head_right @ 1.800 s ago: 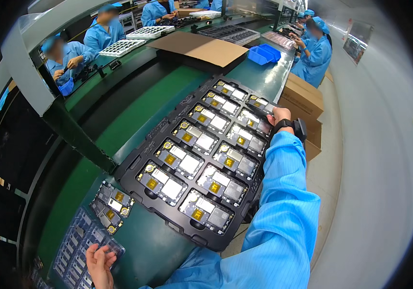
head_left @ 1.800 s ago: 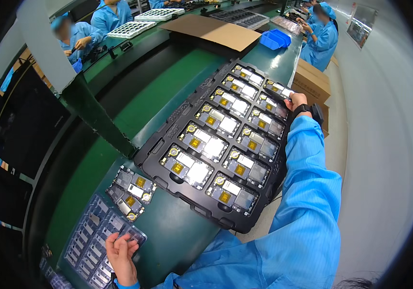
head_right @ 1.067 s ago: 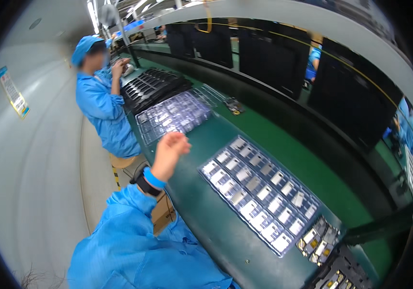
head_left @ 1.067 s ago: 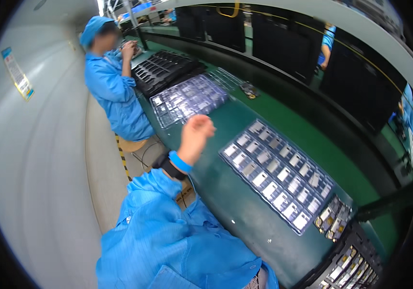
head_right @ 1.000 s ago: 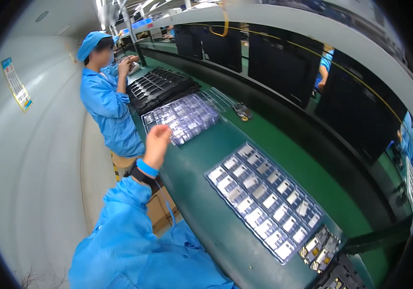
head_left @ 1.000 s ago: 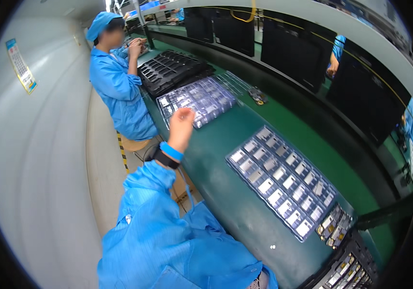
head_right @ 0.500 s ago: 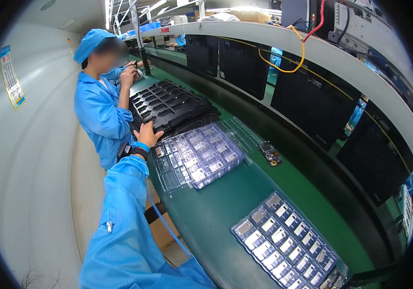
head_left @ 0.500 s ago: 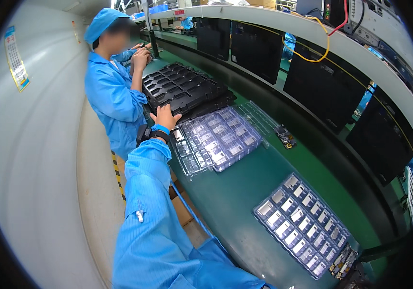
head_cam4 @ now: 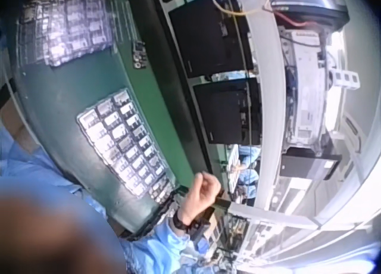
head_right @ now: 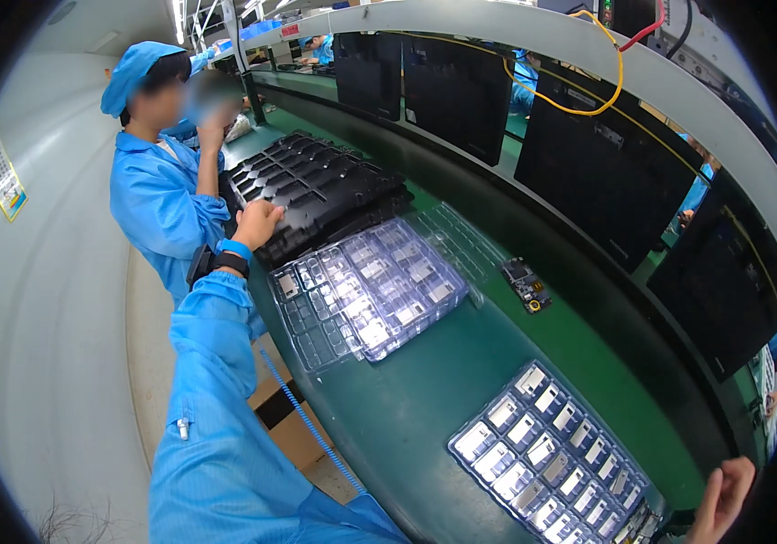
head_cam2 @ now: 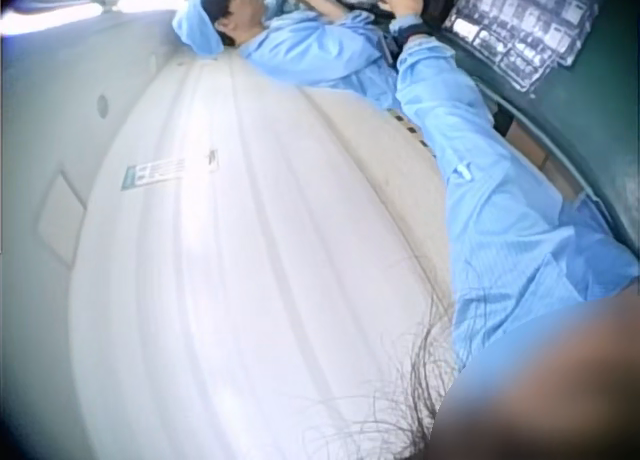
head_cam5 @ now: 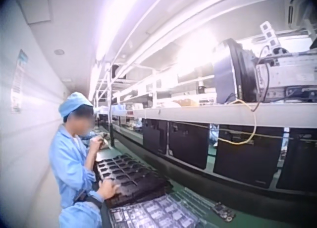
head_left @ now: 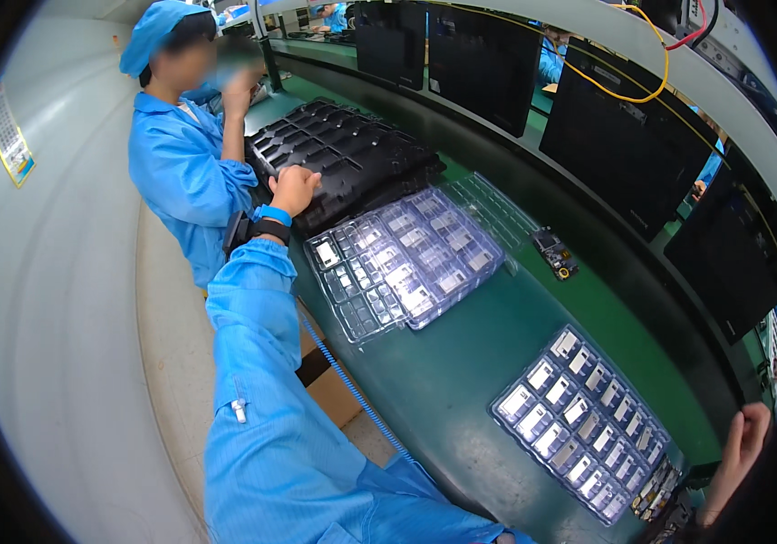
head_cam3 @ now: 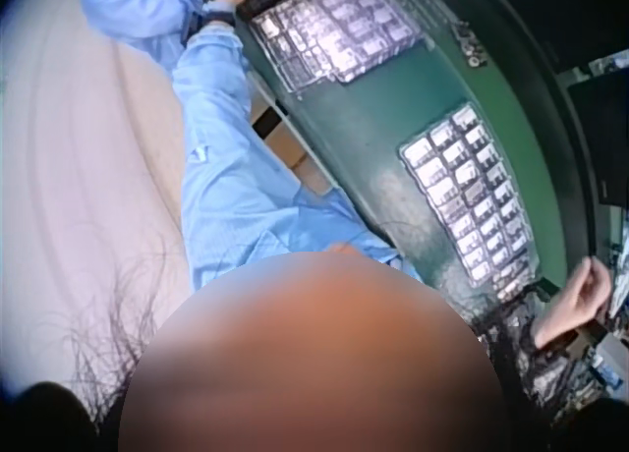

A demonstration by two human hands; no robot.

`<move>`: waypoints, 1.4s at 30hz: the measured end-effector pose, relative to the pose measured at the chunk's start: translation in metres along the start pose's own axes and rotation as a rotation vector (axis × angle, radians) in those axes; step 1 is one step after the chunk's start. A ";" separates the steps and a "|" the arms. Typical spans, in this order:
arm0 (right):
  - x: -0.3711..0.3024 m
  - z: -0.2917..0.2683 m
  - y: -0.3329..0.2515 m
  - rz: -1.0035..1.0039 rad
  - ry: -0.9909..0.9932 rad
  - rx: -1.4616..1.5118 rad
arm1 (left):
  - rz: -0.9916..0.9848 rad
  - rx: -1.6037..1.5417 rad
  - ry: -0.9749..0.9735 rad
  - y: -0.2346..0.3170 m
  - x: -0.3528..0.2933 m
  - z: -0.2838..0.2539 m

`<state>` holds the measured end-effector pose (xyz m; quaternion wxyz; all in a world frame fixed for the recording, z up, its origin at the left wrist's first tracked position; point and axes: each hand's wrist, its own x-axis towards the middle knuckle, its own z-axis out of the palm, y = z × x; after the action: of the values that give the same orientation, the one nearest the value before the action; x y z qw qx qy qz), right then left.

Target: Assembling and inspecting electronic circuit boards and placing them into specialized plastic trays.

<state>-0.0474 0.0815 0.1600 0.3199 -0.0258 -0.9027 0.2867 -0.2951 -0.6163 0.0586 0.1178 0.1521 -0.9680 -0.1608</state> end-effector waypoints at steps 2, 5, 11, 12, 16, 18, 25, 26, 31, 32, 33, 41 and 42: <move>0.014 0.040 -0.020 -0.097 -0.105 0.133 | 0.056 0.019 0.163 -0.001 -0.010 0.008; 0.027 0.104 -0.077 -0.065 -0.208 0.324 | 0.189 -0.028 0.235 -0.002 -0.019 0.016; 0.031 0.223 -0.158 -0.147 -0.565 0.567 | 0.225 0.200 0.008 0.026 -0.049 0.024; 0.029 0.243 -0.166 -0.141 -0.599 0.603 | 0.318 0.257 0.153 0.023 -0.051 0.030; 0.026 0.290 -0.187 -0.163 -0.670 0.591 | 0.549 0.319 0.403 0.032 -0.045 0.019; 0.022 0.325 -0.191 -0.139 -0.725 0.668 | 0.530 0.391 0.404 0.034 -0.041 0.013; 0.026 0.378 -0.250 0.515 -1.244 1.158 | 0.575 0.466 0.651 0.074 -0.061 0.005; 0.024 0.375 -0.265 0.539 -1.241 1.226 | 0.588 0.416 0.638 0.083 -0.073 -0.002; 0.024 0.385 -0.292 0.628 -0.612 1.803 | 0.791 0.301 0.558 0.151 -0.130 -0.008; 0.018 0.385 -0.294 0.640 -0.385 1.870 | 0.825 0.281 0.574 0.160 -0.139 -0.010; 0.010 0.376 -0.295 0.697 -0.327 1.854 | 0.845 0.264 0.584 0.162 -0.148 -0.012; -0.035 0.234 -0.197 0.805 -0.291 1.795 | 1.026 -0.310 -0.104 0.208 -0.244 -0.076; -0.039 0.214 -0.177 0.865 -0.316 1.779 | 1.024 -0.353 -0.093 0.207 -0.243 -0.093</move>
<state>-0.1186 -0.1819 0.0976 -0.0325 -0.0649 -0.3049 0.9496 -0.0973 -0.3741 0.1721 0.1618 -0.3683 -0.8808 -0.2496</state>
